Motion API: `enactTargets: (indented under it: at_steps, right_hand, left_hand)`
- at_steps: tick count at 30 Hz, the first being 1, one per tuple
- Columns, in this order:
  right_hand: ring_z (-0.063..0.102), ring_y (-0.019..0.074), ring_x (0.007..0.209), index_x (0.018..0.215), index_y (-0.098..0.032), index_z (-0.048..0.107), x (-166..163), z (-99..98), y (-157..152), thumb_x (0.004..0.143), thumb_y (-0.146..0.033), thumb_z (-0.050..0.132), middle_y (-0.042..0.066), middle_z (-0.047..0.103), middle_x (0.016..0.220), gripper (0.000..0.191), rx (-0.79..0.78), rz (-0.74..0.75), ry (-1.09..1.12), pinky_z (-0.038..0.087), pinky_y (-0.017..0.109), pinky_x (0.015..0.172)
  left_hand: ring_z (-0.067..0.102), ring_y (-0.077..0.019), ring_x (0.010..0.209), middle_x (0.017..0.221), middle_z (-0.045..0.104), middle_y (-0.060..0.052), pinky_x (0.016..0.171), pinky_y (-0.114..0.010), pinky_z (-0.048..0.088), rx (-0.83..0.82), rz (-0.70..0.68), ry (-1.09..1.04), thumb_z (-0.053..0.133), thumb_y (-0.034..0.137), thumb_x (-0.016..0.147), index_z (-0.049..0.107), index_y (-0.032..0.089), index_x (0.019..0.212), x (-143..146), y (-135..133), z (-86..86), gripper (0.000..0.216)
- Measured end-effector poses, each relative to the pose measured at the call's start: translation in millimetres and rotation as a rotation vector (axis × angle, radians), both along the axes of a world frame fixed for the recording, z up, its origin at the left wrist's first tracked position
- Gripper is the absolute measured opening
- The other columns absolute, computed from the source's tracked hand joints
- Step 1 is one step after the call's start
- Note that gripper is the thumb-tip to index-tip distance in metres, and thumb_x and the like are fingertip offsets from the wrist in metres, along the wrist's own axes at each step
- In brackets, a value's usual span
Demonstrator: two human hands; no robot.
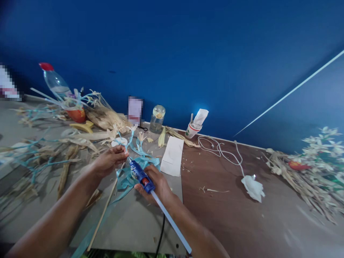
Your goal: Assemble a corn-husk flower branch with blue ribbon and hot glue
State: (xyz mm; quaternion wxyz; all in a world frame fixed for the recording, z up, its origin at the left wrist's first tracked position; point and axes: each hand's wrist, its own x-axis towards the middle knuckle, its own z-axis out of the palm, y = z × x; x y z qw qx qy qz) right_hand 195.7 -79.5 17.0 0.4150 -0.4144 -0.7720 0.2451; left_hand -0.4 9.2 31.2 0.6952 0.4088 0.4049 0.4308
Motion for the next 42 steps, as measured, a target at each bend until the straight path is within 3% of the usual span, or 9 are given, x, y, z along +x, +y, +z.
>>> enactTargets:
  at_steps: [14, 29, 37, 42]
  right_hand:
    - [0.049, 0.0143, 0.070, 0.074, -0.018, 0.047, -1.2, 6.1, -1.0, 0.079, -0.039, 0.056, 0.004, 0.048, 0.079, 0.024, 0.014, 0.020, -0.017, 0.044, 0.027, 0.064]
    - [0.050, 0.0164, 0.071, 0.076, -0.020, 0.047, 0.8, -1.5, -0.7, 0.080, -0.042, 0.055, 0.005, 0.048, 0.080, 0.023, -0.006, 0.018, -0.027, 0.044, 0.029, 0.063]
    - [0.050, 0.0166, 0.077, 0.080, -0.020, 0.047, 24.7, 24.0, -1.9, 0.078, -0.033, 0.058, 0.005, 0.047, 0.088, 0.017, -0.004, -0.098, -0.163, 0.045, 0.029, 0.068]
    - [0.054, 0.0178, 0.076, 0.088, -0.018, 0.048, 56.0, 15.2, 2.2, 0.075, -0.033, 0.061, 0.009, 0.050, 0.098, 0.024, 0.012, -0.409, -0.486, 0.043, 0.029, 0.063]
  left_hand:
    - [0.034, -0.0027, 0.042, 0.051, 0.049, 0.005, 0.041, -0.017, 0.019, 0.021, -0.034, 0.062, 0.075, 0.028, 0.057, 0.051, 0.014, 0.063, -0.8, 0.2, -4.2, 0.028]
    - [0.032, -0.0017, 0.039, 0.047, 0.046, 0.006, 0.040, -0.016, 0.018, 0.000, 0.015, -0.040, 0.079, 0.027, 0.051, 0.052, 0.014, 0.060, -2.3, 1.4, 0.6, 0.031]
    - [0.035, -0.0026, 0.041, 0.048, 0.049, 0.005, 0.040, -0.016, 0.021, 0.032, 0.025, -0.047, 0.079, 0.026, 0.050, 0.053, 0.014, 0.058, -3.9, 4.3, -2.7, 0.030]
    - [0.037, -0.0035, 0.042, 0.051, 0.049, 0.004, 0.039, -0.017, 0.022, 0.037, 0.021, -0.022, 0.077, 0.025, 0.056, 0.053, 0.014, 0.060, -6.3, 3.9, -4.0, 0.026]
